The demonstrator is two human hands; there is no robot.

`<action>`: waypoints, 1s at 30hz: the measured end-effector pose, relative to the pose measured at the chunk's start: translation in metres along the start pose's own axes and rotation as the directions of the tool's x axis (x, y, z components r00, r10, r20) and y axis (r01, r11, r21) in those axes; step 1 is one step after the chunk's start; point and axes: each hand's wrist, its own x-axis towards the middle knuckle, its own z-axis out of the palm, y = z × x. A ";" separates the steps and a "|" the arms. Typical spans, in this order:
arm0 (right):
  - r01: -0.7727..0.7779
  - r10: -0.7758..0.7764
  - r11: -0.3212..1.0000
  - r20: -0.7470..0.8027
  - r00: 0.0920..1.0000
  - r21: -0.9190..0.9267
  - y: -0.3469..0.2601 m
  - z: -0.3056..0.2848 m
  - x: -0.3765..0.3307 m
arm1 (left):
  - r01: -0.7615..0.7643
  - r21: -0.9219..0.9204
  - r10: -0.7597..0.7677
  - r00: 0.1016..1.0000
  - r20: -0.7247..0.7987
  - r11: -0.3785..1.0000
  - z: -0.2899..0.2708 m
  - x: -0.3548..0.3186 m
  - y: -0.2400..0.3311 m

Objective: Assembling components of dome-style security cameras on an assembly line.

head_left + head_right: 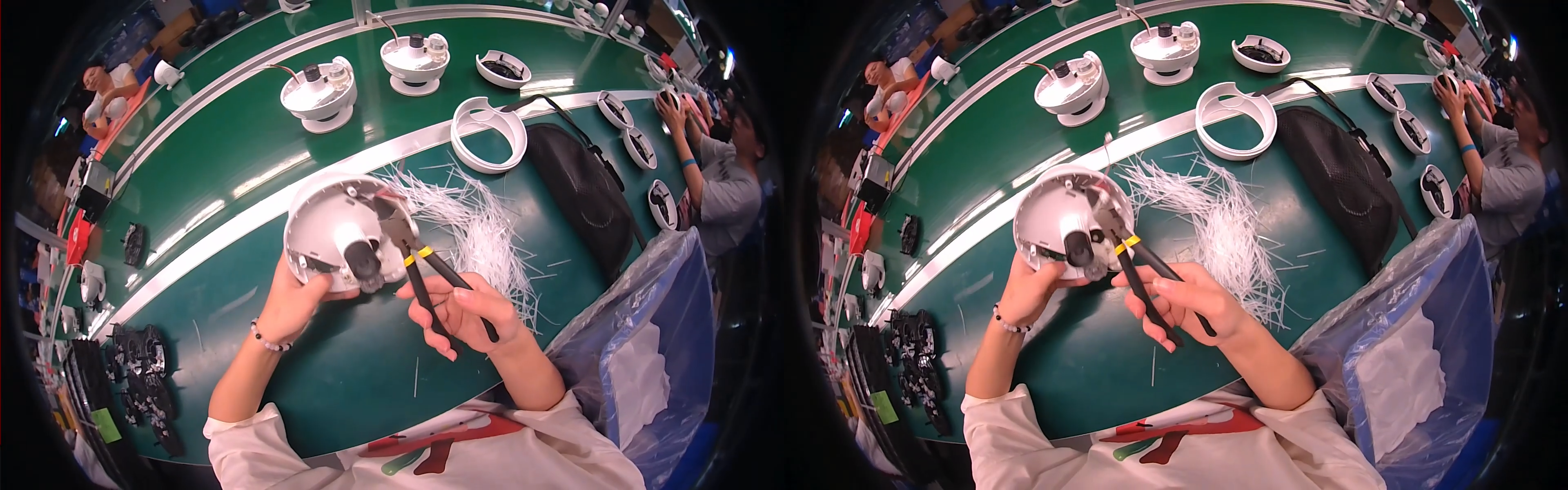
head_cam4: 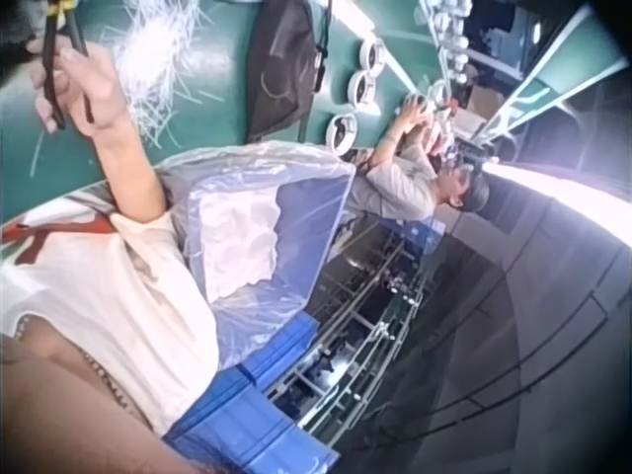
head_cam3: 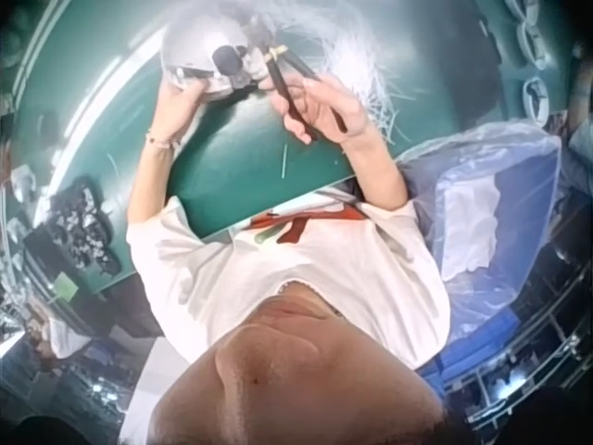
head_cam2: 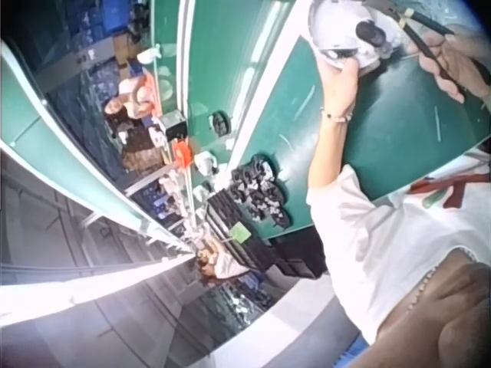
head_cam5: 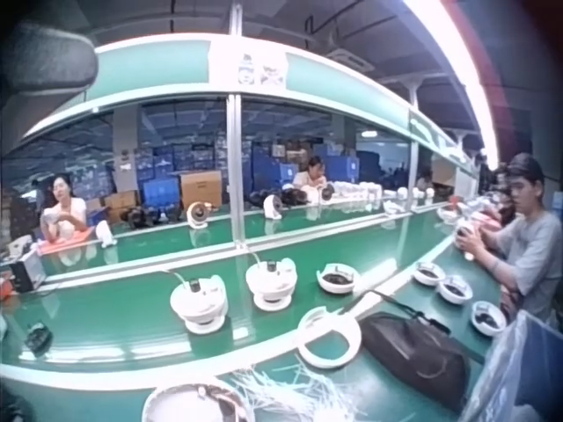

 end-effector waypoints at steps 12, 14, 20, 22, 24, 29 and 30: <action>-0.099 0.139 0.949 0.116 0.983 -0.299 0.007 0.011 0.002 | -0.253 -0.689 0.106 0.963 -0.249 0.679 -0.142 0.142 0.015; -0.004 0.103 0.898 0.202 0.974 -0.441 0.018 0.019 0.011 | -0.294 -0.623 0.149 0.950 -0.275 0.725 -0.173 0.153 0.028; 0.255 -0.152 0.351 0.213 0.965 -0.901 0.023 0.019 0.007 | 0.003 -0.589 0.004 1.000 0.011 0.808 -0.078 0.131 0.039; 0.219 -0.227 0.148 0.182 0.957 -0.964 0.041 0.023 0.001 | -0.052 -0.365 0.096 0.990 0.103 0.930 -0.061 0.111 0.037; 0.168 -0.172 -0.073 0.179 0.969 -0.983 0.060 0.030 0.015 | -0.136 -0.157 0.138 0.990 0.002 0.978 -0.079 0.089 0.039; 0.080 -0.164 -0.458 0.172 0.971 -0.885 0.109 0.034 0.046 | -0.104 -0.246 0.046 0.971 -0.233 0.964 -0.115 0.060 0.020; 0.045 -0.253 -0.513 0.201 0.947 -0.857 0.114 0.028 0.043 | -0.088 -0.259 0.039 0.981 -0.192 0.962 -0.126 0.068 0.008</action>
